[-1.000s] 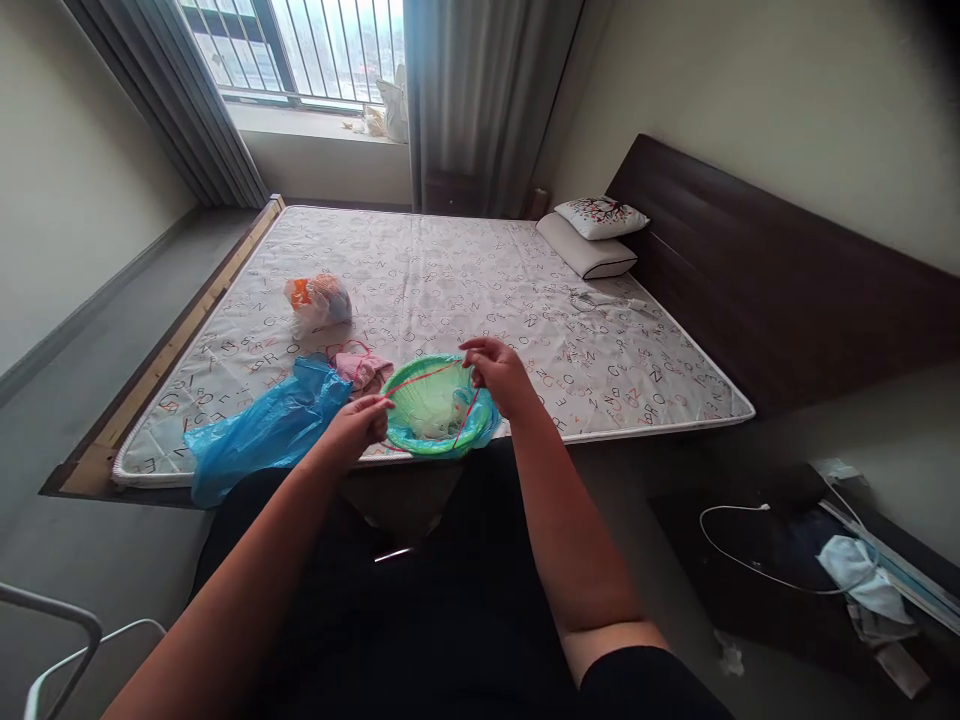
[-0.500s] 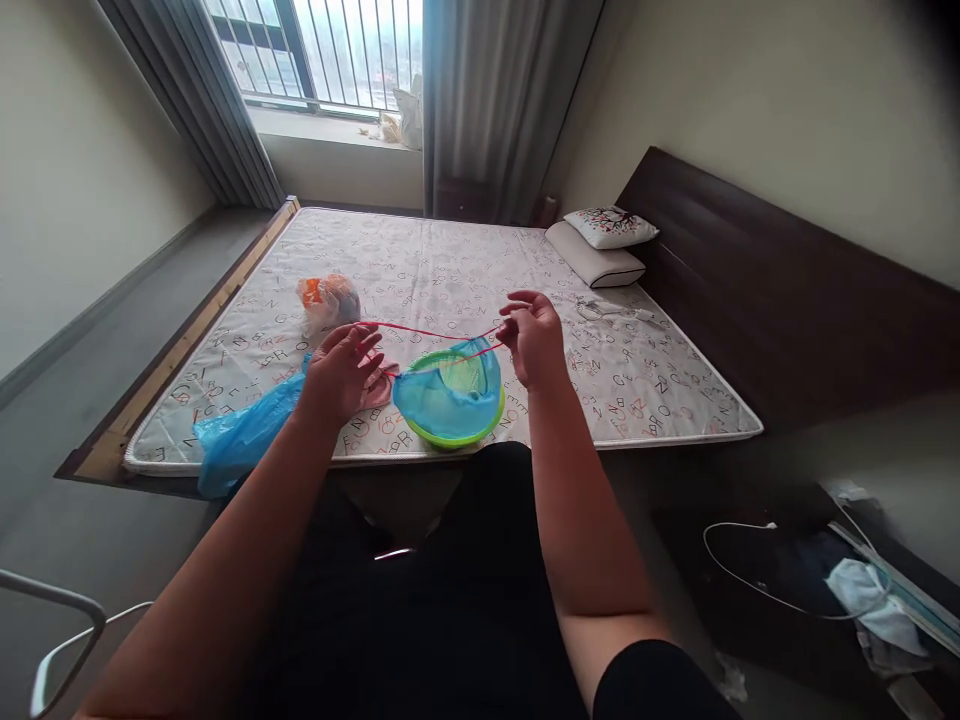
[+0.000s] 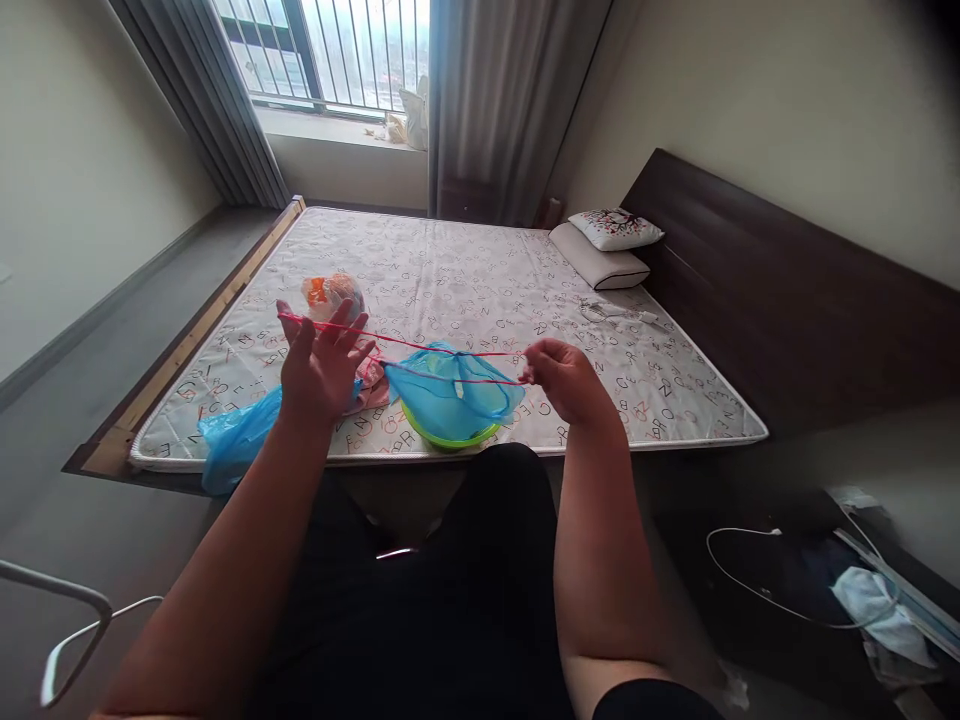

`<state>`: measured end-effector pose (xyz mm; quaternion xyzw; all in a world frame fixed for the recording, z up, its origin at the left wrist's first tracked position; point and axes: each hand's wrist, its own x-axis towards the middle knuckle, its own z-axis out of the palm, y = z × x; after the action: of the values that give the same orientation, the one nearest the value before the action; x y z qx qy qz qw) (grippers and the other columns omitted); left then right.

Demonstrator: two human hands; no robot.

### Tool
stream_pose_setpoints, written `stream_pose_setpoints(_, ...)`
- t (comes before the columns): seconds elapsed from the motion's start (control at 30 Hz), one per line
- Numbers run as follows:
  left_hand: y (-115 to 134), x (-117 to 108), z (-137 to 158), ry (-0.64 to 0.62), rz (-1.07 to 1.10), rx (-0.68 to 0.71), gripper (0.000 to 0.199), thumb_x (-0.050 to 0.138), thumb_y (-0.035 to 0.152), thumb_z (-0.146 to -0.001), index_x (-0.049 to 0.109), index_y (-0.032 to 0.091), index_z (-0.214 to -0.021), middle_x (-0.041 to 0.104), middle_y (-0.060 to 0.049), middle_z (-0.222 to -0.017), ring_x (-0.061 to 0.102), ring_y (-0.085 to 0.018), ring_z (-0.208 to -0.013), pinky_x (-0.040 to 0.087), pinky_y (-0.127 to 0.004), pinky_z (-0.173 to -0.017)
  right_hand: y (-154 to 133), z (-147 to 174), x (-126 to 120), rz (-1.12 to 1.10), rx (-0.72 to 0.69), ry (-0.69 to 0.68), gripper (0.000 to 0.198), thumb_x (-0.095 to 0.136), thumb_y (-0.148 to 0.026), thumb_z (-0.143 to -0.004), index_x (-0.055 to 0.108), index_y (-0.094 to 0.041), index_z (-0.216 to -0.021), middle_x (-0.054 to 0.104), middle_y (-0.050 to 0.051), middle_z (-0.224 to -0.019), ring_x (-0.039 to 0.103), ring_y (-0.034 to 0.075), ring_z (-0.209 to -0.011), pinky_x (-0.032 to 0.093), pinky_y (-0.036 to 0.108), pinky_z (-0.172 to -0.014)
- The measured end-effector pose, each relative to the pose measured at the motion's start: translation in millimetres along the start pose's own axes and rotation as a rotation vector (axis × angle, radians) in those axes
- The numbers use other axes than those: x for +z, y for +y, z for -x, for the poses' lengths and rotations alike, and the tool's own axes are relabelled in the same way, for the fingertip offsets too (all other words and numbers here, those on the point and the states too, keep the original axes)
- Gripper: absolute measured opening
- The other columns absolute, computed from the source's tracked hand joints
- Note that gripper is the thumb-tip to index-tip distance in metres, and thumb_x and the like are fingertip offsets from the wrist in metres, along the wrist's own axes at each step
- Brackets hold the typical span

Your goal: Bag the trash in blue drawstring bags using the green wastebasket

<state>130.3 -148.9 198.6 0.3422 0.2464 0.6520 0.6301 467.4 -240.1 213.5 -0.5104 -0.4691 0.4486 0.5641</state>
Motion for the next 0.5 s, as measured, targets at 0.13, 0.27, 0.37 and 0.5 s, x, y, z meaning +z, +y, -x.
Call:
stream_pose_setpoints(0.13, -7.1, 1.0, -3.2, 0.125, -0.010, -0.113, 0.040, 0.058, 0.034, -0.109, 0.051, 0.035, -0.148, 0.078, -0.006, -0.117, 0.078, -0.027, -0.103, 0.062, -0.047, -0.091, 2.9, 6.6, 17.0, -0.472, -0.158, 0.073, 0.036, 0.084, -0.057, -0.082, 0.065, -0.027, -0.081, 0.075, 0.000, -0.102, 0.072, 0.022, -0.108, 0.059, 0.047, -0.104)
stream_pose_setpoints(0.27, -5.9, 8.4, 0.2, 0.153, 0.030, -0.182, 0.040, 0.056, 0.022, -0.108, 0.053, 0.034, -0.146, 0.071, 0.002, -0.082, 0.071, -0.016, -0.065, 0.063, -0.035, -0.072, 9.6, 5.3, 33.4, -0.482, -0.273, 0.077, 0.028, 0.075, -0.055, -0.090, 0.073, -0.040, -0.113, 0.059, -0.004, -0.158, 0.051, 0.028, -0.152, 0.049, 0.056, -0.117)
stream_pose_setpoints(0.37, -2.2, 14.7, 3.5, 0.135, 0.015, -0.137, 0.048, 0.058, 0.016, -0.104, 0.052, 0.031, -0.149, 0.068, 0.004, -0.077, 0.070, -0.015, -0.062, 0.063, -0.032, -0.069, 10.8, 0.1, 41.0, -0.378, -0.330, 0.090, 0.053, 0.064, -0.059, -0.096, 0.056, -0.052, -0.148, 0.046, -0.004, -0.169, 0.048, 0.030, -0.156, 0.050, 0.056, -0.116)
stream_pose_setpoints(0.5, -1.6, 25.6, 11.3, 0.124, -0.054, -0.103, 0.043, 0.066, 0.017, -0.099, 0.061, 0.026, -0.141, 0.064, 0.004, -0.073, 0.071, -0.016, -0.065, 0.062, -0.030, -0.069, 8.4, -4.7, 50.1, -0.305, -0.307, 0.100, 0.078, 0.061, -0.054, -0.098, 0.028, -0.051, -0.168, 0.057, 0.003, -0.158, 0.068, 0.024, -0.129, 0.060, 0.044, -0.104)
